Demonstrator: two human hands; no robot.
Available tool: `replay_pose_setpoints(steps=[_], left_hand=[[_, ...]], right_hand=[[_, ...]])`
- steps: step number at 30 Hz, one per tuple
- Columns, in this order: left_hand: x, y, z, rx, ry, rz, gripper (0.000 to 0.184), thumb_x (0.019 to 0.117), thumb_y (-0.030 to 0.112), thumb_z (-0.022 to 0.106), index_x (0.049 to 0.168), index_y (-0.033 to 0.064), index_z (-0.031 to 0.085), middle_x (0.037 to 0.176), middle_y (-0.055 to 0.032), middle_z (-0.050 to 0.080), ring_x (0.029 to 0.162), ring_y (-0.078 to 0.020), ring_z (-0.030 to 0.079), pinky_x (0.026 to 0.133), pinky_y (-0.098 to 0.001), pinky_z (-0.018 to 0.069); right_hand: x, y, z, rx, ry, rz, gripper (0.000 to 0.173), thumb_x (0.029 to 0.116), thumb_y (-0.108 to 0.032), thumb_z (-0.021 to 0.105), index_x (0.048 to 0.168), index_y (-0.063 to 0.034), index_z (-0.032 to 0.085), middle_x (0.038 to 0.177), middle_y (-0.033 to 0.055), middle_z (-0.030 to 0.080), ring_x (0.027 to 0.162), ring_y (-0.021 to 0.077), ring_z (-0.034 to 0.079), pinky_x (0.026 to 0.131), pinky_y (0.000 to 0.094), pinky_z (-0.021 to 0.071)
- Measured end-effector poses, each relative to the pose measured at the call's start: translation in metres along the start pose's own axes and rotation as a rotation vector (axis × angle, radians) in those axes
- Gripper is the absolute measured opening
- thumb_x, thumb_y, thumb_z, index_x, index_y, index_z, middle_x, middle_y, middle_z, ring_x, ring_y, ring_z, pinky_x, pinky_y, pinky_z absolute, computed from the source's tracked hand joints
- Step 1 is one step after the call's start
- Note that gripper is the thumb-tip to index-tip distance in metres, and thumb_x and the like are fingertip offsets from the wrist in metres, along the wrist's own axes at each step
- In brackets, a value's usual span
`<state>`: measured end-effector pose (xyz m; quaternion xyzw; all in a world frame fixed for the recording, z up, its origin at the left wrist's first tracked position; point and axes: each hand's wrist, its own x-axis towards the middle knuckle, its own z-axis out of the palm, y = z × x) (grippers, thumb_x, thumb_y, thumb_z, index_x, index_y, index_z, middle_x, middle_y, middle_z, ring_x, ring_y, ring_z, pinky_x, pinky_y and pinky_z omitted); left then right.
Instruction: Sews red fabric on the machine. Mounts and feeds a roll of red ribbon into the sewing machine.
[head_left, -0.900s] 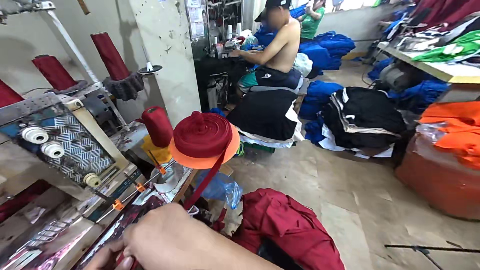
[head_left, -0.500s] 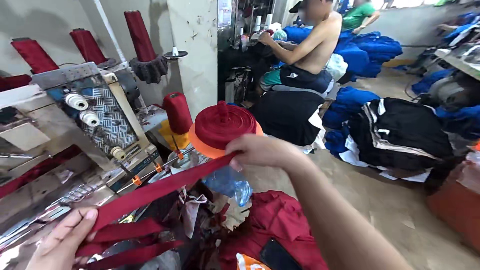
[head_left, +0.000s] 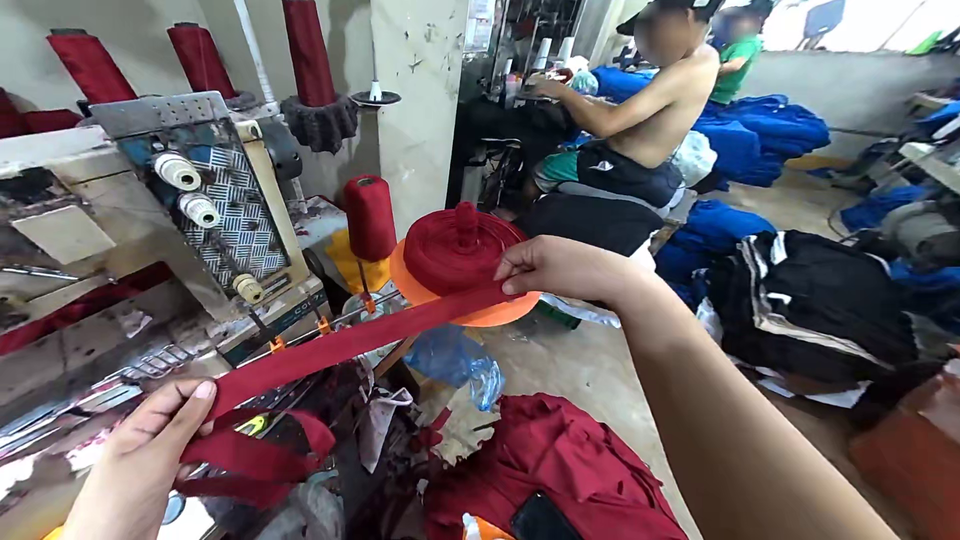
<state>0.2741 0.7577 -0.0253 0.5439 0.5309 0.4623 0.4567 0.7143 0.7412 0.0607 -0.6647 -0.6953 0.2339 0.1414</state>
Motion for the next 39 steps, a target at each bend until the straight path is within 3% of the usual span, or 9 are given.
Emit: replay_pose_setpoints(steps=[4,12,17,24,28,32,39], left_hand=[[0.004,-0.009,-0.001,-0.005,0.055,0.033,0.018,0.1041,0.013,0.052,0.093,0.0127,0.066,0.070,0.0080,0.064,0.050,0.0027,0.054,0.041,-0.0120,0.0389],[0.006,-0.009,-0.002,-0.014,0.044,0.036,0.018,0.1035,0.014,0.052,0.092,0.0135,0.067,0.069,0.0079,0.063,0.049,0.0029,0.051,0.040,-0.0115,0.0362],[0.007,-0.008,-0.003,-0.037,0.096,-0.048,0.020,0.1047,0.014,0.053,0.090,0.0118,0.066,0.064,0.0059,0.058,0.046,0.0009,0.047,0.039,-0.0130,0.0350],[0.001,-0.005,-0.009,-0.119,0.053,-0.187,0.020,0.1062,0.012,0.053,0.092,0.0070,0.066,0.068,0.0001,0.063,0.050,-0.0020,0.053,0.043,-0.0142,0.0384],[-0.001,-0.005,-0.013,-0.152,-0.005,-0.165,0.021,0.1057,0.011,0.053,0.091,0.0078,0.067,0.071,-0.0007,0.066,0.053,-0.0021,0.055,0.046,-0.0144,0.0397],[-0.003,-0.005,-0.016,-0.184,-0.043,-0.168,0.020,0.1057,0.010,0.053,0.091,0.0081,0.067,0.071,-0.0008,0.065,0.055,-0.0022,0.055,0.047,-0.0140,0.0408],[-0.005,-0.007,-0.020,-0.219,-0.072,-0.168,0.023,0.1052,0.011,0.053,0.088,0.0095,0.068,0.069,0.0000,0.065,0.054,-0.0011,0.054,0.047,-0.0131,0.0400]], right_hand=[[0.000,0.001,0.010,-0.033,0.064,0.007,0.005,0.0954,-0.013,0.073,0.098,-0.0106,0.075,0.083,0.0023,0.071,0.076,0.0145,0.065,0.073,0.0399,0.0536],[-0.007,-0.001,0.029,-0.051,0.261,-0.037,0.003,0.0918,-0.010,0.076,0.094,-0.0107,0.074,0.080,0.0011,0.071,0.073,0.0147,0.066,0.069,0.0407,0.0551],[-0.007,0.006,0.039,-0.020,0.344,-0.089,0.010,0.0925,-0.013,0.076,0.102,-0.0110,0.071,0.079,0.0010,0.071,0.071,0.0152,0.067,0.068,0.0423,0.0573],[0.001,0.017,0.053,-0.096,0.463,-0.136,0.023,0.0869,-0.006,0.079,0.108,-0.0094,0.070,0.076,0.0041,0.069,0.069,0.0226,0.068,0.065,0.0528,0.0561],[0.002,0.025,0.060,-0.169,0.516,-0.197,0.022,0.0875,-0.016,0.076,0.107,-0.0076,0.070,0.078,0.0069,0.069,0.070,0.0292,0.068,0.063,0.0607,0.0535],[0.006,0.035,0.068,-0.247,0.581,-0.263,0.032,0.0876,-0.033,0.067,0.104,-0.0065,0.070,0.076,0.0072,0.068,0.065,0.0290,0.066,0.058,0.0592,0.0524],[0.005,0.033,0.069,-0.283,0.585,-0.254,0.033,0.0888,-0.033,0.067,0.105,-0.0042,0.070,0.077,0.0092,0.068,0.065,0.0309,0.066,0.059,0.0616,0.0510]])
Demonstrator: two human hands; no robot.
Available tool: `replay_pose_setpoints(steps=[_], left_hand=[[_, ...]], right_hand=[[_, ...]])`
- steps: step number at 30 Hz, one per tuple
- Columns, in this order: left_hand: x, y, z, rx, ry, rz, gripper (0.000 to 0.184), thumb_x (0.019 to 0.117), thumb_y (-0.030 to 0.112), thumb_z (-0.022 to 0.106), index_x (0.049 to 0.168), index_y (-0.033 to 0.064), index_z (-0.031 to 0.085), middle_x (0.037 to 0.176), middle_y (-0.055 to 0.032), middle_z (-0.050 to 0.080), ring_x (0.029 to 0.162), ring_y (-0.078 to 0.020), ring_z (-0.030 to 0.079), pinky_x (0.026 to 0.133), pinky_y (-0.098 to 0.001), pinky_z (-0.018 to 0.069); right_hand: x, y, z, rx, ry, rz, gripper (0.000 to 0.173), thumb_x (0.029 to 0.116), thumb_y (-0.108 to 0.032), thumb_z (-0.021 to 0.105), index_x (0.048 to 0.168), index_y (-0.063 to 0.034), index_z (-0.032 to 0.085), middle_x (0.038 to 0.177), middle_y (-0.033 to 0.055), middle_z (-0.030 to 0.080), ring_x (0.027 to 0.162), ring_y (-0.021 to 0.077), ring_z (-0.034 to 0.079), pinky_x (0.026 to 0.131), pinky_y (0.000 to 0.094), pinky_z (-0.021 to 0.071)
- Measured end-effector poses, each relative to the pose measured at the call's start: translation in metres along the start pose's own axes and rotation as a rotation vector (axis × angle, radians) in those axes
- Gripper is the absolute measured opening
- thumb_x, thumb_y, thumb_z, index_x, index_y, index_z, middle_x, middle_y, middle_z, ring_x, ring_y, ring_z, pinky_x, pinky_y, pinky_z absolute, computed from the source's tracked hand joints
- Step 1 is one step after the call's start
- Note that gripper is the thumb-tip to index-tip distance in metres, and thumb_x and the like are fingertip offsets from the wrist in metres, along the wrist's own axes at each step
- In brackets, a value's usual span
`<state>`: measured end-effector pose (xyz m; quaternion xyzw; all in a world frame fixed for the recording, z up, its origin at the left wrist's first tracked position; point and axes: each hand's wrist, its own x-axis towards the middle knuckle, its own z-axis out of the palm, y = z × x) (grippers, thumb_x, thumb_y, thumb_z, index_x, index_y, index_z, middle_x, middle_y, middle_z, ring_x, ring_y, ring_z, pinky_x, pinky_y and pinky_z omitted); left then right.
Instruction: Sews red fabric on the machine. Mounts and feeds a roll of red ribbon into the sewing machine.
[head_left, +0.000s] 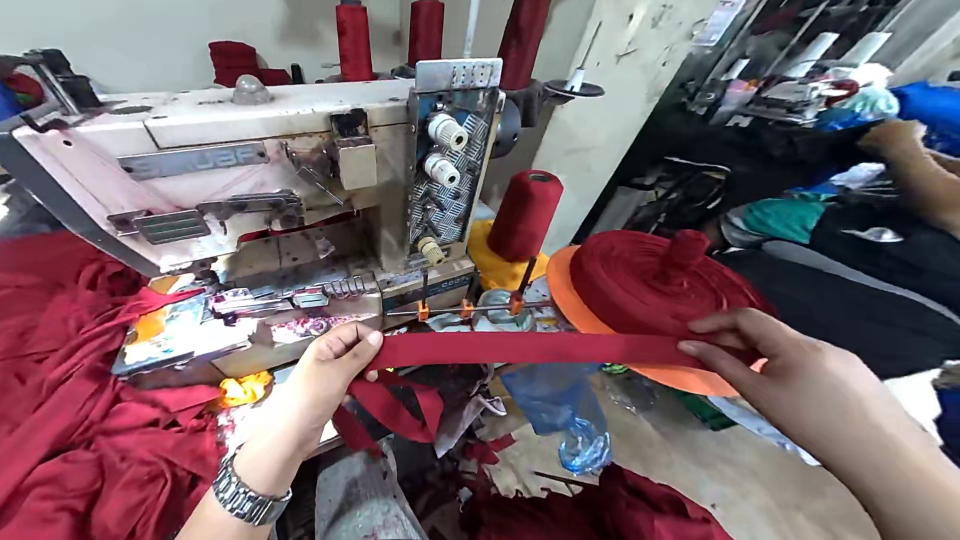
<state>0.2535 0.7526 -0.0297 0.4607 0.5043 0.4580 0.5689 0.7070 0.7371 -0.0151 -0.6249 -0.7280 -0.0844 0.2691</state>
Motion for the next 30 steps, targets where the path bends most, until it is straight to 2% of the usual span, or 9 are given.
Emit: replay_pose_setpoints(steps=[5,10,14,22,27,30], left_hand=[[-0.002,-0.002,-0.003,-0.007,-0.005,-0.001,0.022,0.1044,0.011,0.054,0.088,0.0104,0.069,0.069,0.0007,0.064,0.053,-0.0010,0.054,0.046,-0.0133,0.0406],[-0.003,-0.004,-0.001,0.001,-0.005,0.041,0.020,0.1027,0.011,0.054,0.089,0.0113,0.069,0.069,0.0025,0.065,0.053,0.0004,0.056,0.046,-0.0123,0.0422],[-0.003,-0.003,-0.001,0.014,-0.012,0.056,0.021,0.1023,0.012,0.054,0.088,0.0116,0.069,0.069,0.0019,0.066,0.052,0.0004,0.056,0.044,-0.0121,0.0420],[-0.007,-0.002,-0.004,-0.007,-0.043,0.051,0.020,0.1012,0.011,0.056,0.088,0.0116,0.070,0.068,0.0014,0.065,0.053,0.0003,0.055,0.045,-0.0119,0.0404],[-0.006,-0.002,-0.004,0.003,-0.059,0.072,0.019,0.1000,0.012,0.056,0.088,0.0130,0.070,0.070,0.0022,0.066,0.054,0.0005,0.056,0.046,-0.0119,0.0425],[-0.005,-0.005,-0.006,0.021,-0.075,0.104,0.016,0.0983,0.015,0.058,0.090,0.0143,0.071,0.072,0.0031,0.067,0.055,0.0009,0.058,0.046,-0.0121,0.0435]], right_hand=[[0.002,-0.009,0.002,-0.029,0.008,0.006,0.029,0.0887,-0.029,0.068,0.101,-0.0033,0.069,0.075,0.0109,0.067,0.064,0.0333,0.066,0.059,0.0628,0.0507],[0.000,-0.017,0.001,-0.045,0.026,0.025,0.024,0.0886,-0.022,0.073,0.103,-0.0025,0.070,0.075,0.0118,0.068,0.068,0.0356,0.067,0.067,0.0673,0.0513],[0.000,-0.019,0.001,-0.050,0.023,0.035,0.020,0.0884,-0.019,0.075,0.101,-0.0042,0.070,0.074,0.0097,0.068,0.068,0.0323,0.067,0.069,0.0654,0.0516],[0.000,-0.015,0.002,-0.047,0.030,0.040,0.021,0.0886,-0.021,0.073,0.101,-0.0049,0.070,0.074,0.0086,0.067,0.066,0.0308,0.067,0.064,0.0623,0.0513],[0.000,-0.018,0.001,-0.049,0.034,0.036,0.020,0.0879,-0.020,0.074,0.100,-0.0047,0.070,0.073,0.0088,0.067,0.066,0.0312,0.066,0.065,0.0629,0.0515],[-0.001,-0.018,0.001,-0.038,0.041,0.023,0.018,0.0885,-0.017,0.074,0.100,-0.0038,0.071,0.075,0.0095,0.068,0.069,0.0318,0.068,0.069,0.0638,0.0525]])
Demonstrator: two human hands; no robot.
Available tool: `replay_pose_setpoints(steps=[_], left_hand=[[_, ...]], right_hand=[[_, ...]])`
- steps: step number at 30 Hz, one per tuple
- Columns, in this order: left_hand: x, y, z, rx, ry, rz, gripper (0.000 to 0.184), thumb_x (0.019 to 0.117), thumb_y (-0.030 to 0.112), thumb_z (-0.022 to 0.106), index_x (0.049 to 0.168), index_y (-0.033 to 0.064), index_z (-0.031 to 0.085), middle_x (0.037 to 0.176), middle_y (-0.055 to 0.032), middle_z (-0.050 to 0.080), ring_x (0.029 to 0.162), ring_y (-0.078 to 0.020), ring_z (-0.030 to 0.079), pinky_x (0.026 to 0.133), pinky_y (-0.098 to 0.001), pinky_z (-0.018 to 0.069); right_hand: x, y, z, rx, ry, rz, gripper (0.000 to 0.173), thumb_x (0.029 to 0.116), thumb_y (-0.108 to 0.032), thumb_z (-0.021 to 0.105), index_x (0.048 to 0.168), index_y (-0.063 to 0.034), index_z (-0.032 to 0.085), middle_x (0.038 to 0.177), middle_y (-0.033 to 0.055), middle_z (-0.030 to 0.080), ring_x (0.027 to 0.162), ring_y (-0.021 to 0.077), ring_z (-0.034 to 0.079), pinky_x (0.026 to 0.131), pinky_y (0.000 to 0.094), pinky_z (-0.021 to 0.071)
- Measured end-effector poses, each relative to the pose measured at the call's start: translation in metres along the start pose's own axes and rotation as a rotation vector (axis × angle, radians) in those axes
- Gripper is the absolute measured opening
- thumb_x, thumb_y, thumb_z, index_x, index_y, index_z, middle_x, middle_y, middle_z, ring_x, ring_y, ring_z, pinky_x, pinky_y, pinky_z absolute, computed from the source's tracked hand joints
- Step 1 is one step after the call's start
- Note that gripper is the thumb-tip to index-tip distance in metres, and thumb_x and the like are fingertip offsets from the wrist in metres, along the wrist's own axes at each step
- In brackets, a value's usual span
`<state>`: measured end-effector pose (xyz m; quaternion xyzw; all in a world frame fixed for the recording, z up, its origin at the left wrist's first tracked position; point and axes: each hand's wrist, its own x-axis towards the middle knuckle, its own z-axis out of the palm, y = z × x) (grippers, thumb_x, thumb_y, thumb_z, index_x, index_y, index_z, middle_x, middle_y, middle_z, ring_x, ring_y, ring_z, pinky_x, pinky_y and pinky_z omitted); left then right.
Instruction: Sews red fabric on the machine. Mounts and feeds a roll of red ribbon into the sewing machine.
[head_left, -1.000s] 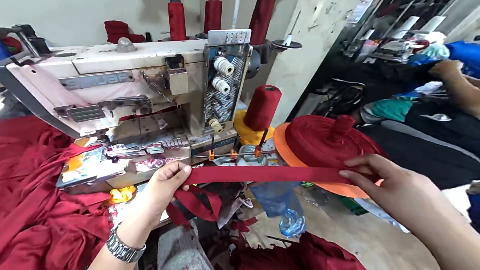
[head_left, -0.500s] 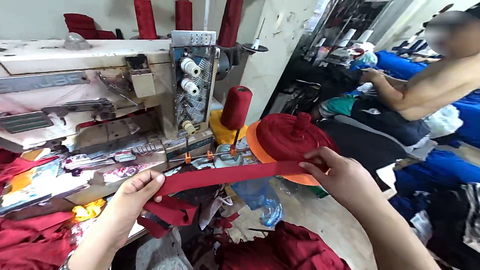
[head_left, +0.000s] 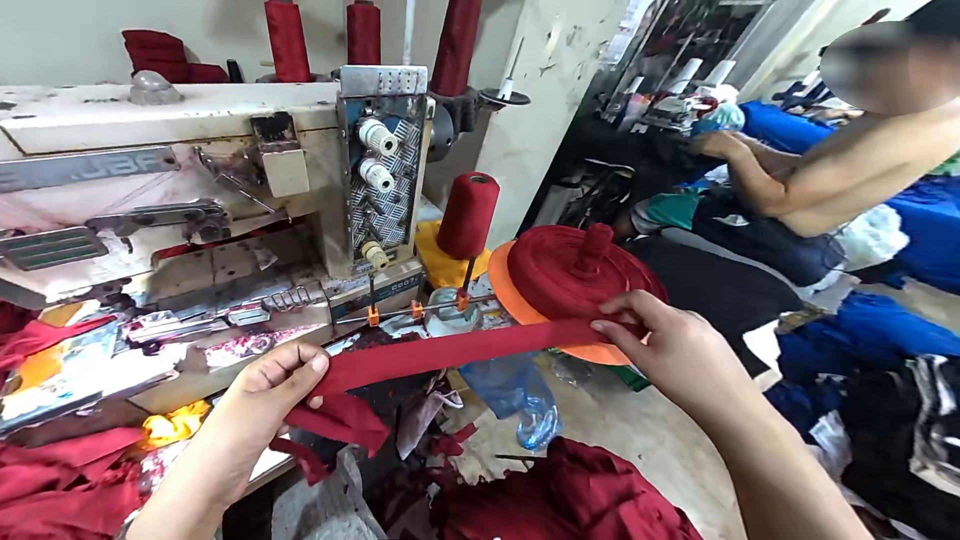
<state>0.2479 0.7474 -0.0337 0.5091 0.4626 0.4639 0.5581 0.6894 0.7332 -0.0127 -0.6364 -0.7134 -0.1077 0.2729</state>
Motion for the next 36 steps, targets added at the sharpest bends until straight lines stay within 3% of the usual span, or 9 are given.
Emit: replay_pose_setpoints(steps=[11,14,16,19,23,25,28,33,36], left_hand=[[-0.002,0.001,-0.006,0.048,0.026,-0.001,0.016,0.0997,0.014,0.056,0.092,0.0137,0.070,0.071,0.0032,0.067,0.053,0.0014,0.056,0.044,-0.0118,0.0411],[-0.004,0.003,-0.007,0.022,0.029,-0.021,0.017,0.1003,0.011,0.055,0.092,0.0116,0.070,0.070,0.0013,0.066,0.054,-0.0003,0.056,0.046,-0.0130,0.0422],[-0.007,0.005,-0.007,0.012,0.030,-0.034,0.018,0.1011,0.009,0.056,0.091,0.0107,0.070,0.069,0.0000,0.066,0.054,-0.0008,0.055,0.047,-0.0132,0.0424],[-0.014,0.011,-0.005,0.037,0.000,-0.047,0.015,0.1006,0.007,0.058,0.092,0.0103,0.070,0.073,0.0016,0.067,0.058,-0.0015,0.058,0.053,-0.0149,0.0465],[-0.032,0.006,-0.007,0.150,-0.246,0.108,0.011,0.1009,0.018,0.060,0.099,0.0117,0.070,0.083,0.0101,0.067,0.073,0.0024,0.063,0.067,-0.0166,0.0548],[-0.043,0.005,-0.016,0.220,-0.273,0.175,0.015,0.1015,0.023,0.060,0.104,0.0110,0.070,0.087,0.0096,0.065,0.073,0.0038,0.060,0.066,-0.0154,0.0516],[-0.061,0.006,-0.047,0.454,-0.158,0.198,0.023,0.1028,0.023,0.056,0.122,0.0128,0.066,0.103,0.0047,0.064,0.072,0.0021,0.058,0.064,-0.0160,0.0510],[-0.088,0.002,-0.083,0.568,-0.251,0.191,0.020,0.1029,0.016,0.054,0.118,0.0107,0.067,0.105,-0.0008,0.067,0.070,-0.0014,0.058,0.063,-0.0197,0.0513],[-0.094,-0.005,-0.089,0.593,-0.283,0.243,0.019,0.1026,0.013,0.055,0.116,0.0070,0.067,0.106,-0.0057,0.068,0.076,-0.0051,0.062,0.070,-0.0229,0.0540]], right_hand=[[-0.019,0.002,0.004,0.059,0.055,-0.070,0.020,0.0911,-0.018,0.066,0.104,-0.0049,0.073,0.090,0.0079,0.073,0.087,0.0304,0.071,0.085,0.0652,0.0520],[-0.017,-0.009,0.004,-0.015,0.099,-0.110,0.025,0.0924,-0.025,0.064,0.104,-0.0038,0.073,0.096,0.0136,0.072,0.092,0.0394,0.069,0.084,0.0691,0.0496],[-0.014,-0.034,0.006,-0.047,0.134,-0.156,0.035,0.0968,-0.033,0.057,0.107,-0.0035,0.073,0.103,0.0179,0.070,0.096,0.0445,0.065,0.082,0.0681,0.0480],[-0.012,-0.098,0.027,0.171,0.142,-0.257,0.033,0.0998,-0.034,0.058,0.108,-0.0062,0.073,0.107,0.0130,0.071,0.101,0.0338,0.067,0.085,0.0569,0.0523],[-0.022,-0.201,0.062,0.592,-0.134,-0.371,0.048,0.1002,-0.043,0.061,0.135,-0.0090,0.065,0.126,0.0089,0.071,0.118,0.0252,0.066,0.100,0.0524,0.0533],[-0.027,-0.226,0.075,0.664,-0.259,-0.441,0.049,0.1011,-0.040,0.061,0.138,-0.0085,0.061,0.115,0.0052,0.074,0.104,0.0194,0.071,0.097,0.0477,0.0548],[-0.028,-0.225,0.075,0.651,-0.348,-0.459,0.027,0.0983,-0.020,0.064,0.122,-0.0095,0.072,0.108,0.0048,0.077,0.091,0.0159,0.075,0.082,0.0385,0.0626],[-0.021,-0.207,0.058,0.473,-0.714,-0.400,0.017,0.0987,-0.013,0.062,0.106,-0.0035,0.075,0.096,0.0173,0.075,0.086,0.0369,0.074,0.075,0.0610,0.0580],[-0.022,-0.209,0.060,0.497,-0.697,-0.348,0.017,0.0992,-0.017,0.061,0.105,-0.0076,0.074,0.090,0.0124,0.074,0.074,0.0293,0.072,0.067,0.0543,0.0589]])
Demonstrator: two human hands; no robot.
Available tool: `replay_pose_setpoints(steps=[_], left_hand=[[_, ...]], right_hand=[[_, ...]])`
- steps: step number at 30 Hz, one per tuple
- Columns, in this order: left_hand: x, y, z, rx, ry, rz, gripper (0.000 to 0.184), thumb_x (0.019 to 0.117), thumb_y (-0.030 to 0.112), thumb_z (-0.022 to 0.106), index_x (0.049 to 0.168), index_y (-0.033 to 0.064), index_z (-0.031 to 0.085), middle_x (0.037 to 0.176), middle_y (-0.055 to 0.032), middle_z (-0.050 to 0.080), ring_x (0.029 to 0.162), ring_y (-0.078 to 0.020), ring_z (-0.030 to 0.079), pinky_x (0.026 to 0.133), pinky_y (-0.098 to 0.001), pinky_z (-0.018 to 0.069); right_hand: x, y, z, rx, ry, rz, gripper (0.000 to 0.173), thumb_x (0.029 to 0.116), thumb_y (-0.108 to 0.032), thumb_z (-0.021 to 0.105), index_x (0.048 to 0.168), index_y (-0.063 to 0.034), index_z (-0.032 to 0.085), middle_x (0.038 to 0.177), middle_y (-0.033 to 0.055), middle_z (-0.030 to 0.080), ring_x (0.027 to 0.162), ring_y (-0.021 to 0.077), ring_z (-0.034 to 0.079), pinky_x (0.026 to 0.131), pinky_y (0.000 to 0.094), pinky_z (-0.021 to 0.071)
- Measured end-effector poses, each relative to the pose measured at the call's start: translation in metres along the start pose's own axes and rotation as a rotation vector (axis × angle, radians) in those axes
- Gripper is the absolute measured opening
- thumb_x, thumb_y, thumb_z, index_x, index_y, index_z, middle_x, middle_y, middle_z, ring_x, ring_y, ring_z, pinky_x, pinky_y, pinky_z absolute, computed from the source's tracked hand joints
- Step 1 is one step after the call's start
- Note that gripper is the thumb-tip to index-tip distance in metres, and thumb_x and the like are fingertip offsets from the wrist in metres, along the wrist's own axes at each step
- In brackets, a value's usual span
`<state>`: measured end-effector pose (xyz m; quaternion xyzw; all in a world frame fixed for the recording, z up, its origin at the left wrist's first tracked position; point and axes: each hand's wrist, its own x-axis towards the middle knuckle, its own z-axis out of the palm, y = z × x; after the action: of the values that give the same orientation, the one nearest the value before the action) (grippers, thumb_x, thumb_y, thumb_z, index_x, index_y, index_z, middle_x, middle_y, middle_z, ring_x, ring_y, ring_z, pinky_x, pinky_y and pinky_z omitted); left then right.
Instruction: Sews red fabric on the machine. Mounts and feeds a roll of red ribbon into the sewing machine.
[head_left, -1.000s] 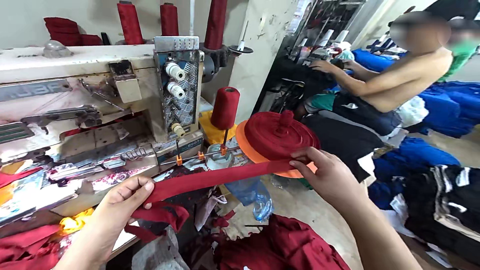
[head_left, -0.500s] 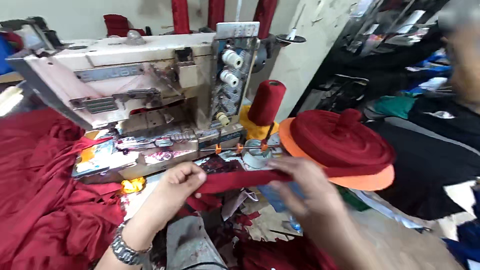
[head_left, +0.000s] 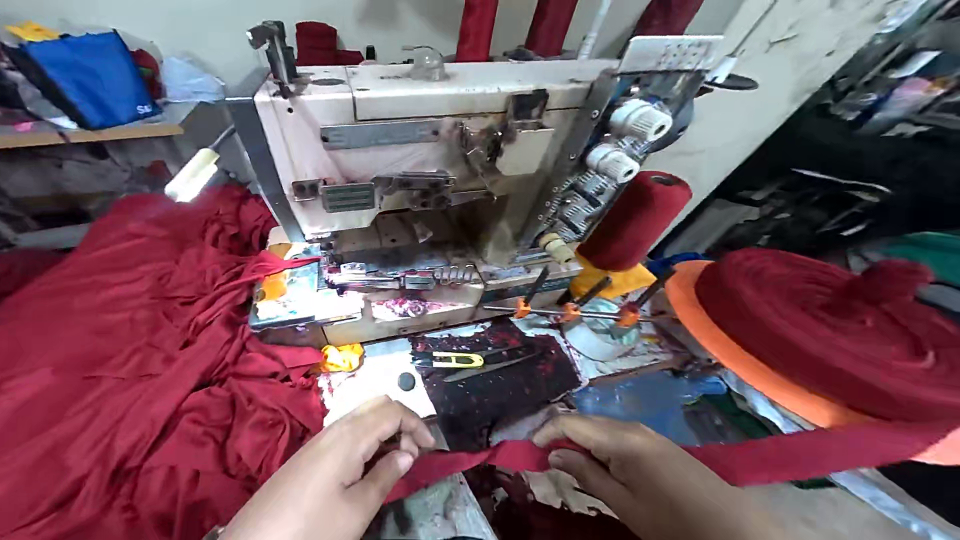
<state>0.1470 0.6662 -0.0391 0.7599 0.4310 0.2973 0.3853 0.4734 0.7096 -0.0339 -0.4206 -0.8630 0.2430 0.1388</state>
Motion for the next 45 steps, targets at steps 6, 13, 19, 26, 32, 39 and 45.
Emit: replay_pose_setpoints(steps=[6,13,19,26,32,39,45], left_hand=[[-0.001,-0.008,-0.002,-0.116,0.012,-0.042,0.020,0.1025,0.008,0.051,0.117,0.0028,0.064,0.105,-0.0040,0.068,0.074,-0.0017,0.059,0.064,-0.0205,0.0511],[0.015,0.013,0.009,-0.404,0.016,0.172,0.018,0.1019,0.009,0.058,0.120,0.0074,0.058,0.109,0.0001,0.066,0.074,0.0011,0.062,0.064,-0.0175,0.0552],[-0.013,-0.011,-0.052,-0.480,-0.101,-0.061,0.026,0.0982,0.017,0.066,0.124,0.0167,0.063,0.092,0.0077,0.072,0.058,0.0044,0.059,0.047,-0.0127,0.0482],[-0.043,-0.053,-0.149,-0.138,0.329,-0.308,0.009,0.0947,0.010,0.063,0.095,0.0134,0.071,0.070,0.0037,0.064,0.053,0.0001,0.049,0.049,-0.0153,0.0382],[-0.031,-0.095,-0.197,-0.186,0.455,-0.410,0.013,0.0998,0.001,0.057,0.096,0.0073,0.068,0.074,0.0003,0.065,0.053,-0.0010,0.045,0.047,-0.0151,0.0329],[-0.028,-0.132,-0.197,-0.332,0.425,-0.411,0.015,0.0950,0.001,0.057,0.096,0.0107,0.068,0.069,0.0031,0.061,0.050,0.0018,0.041,0.046,-0.0137,0.0313],[-0.032,-0.146,-0.189,-0.413,0.469,-0.367,0.015,0.0904,0.004,0.060,0.091,0.0155,0.070,0.068,0.0047,0.063,0.051,0.0034,0.043,0.047,-0.0123,0.0331]], right_hand=[[0.000,-0.013,0.014,-0.214,0.154,0.076,0.020,0.0951,-0.026,0.067,0.102,-0.0100,0.075,0.095,0.0118,0.073,0.088,0.0343,0.072,0.073,0.0566,0.0588],[0.040,-0.070,0.060,0.923,-0.081,-0.208,0.034,0.1021,-0.020,0.061,0.128,0.0034,0.059,0.113,0.0021,0.070,0.100,0.0015,0.066,0.091,0.0249,0.0565],[0.076,-0.068,0.034,0.742,0.212,-0.089,0.009,0.1001,-0.023,0.063,0.094,-0.0204,0.068,0.077,-0.0167,0.062,0.063,-0.0100,0.053,0.056,0.0104,0.0460],[0.150,-0.060,0.027,0.215,0.513,0.107,0.007,0.0921,-0.031,0.068,0.091,-0.0243,0.070,0.077,-0.0110,0.065,0.066,0.0037,0.060,0.059,0.0305,0.0499],[0.184,-0.059,0.052,-0.077,0.616,0.082,0.020,0.0956,-0.032,0.063,0.095,-0.0131,0.070,0.076,0.0009,0.066,0.066,0.0181,0.063,0.060,0.0466,0.0510],[0.190,-0.058,0.066,-0.165,0.658,0.063,0.026,0.0951,-0.033,0.060,0.094,-0.0097,0.072,0.077,0.0044,0.069,0.067,0.0200,0.066,0.059,0.0448,0.0530],[0.189,-0.059,0.067,-0.156,0.648,0.026,0.027,0.0968,-0.034,0.058,0.096,-0.0103,0.072,0.083,0.0034,0.071,0.072,0.0144,0.066,0.063,0.0368,0.0541]])
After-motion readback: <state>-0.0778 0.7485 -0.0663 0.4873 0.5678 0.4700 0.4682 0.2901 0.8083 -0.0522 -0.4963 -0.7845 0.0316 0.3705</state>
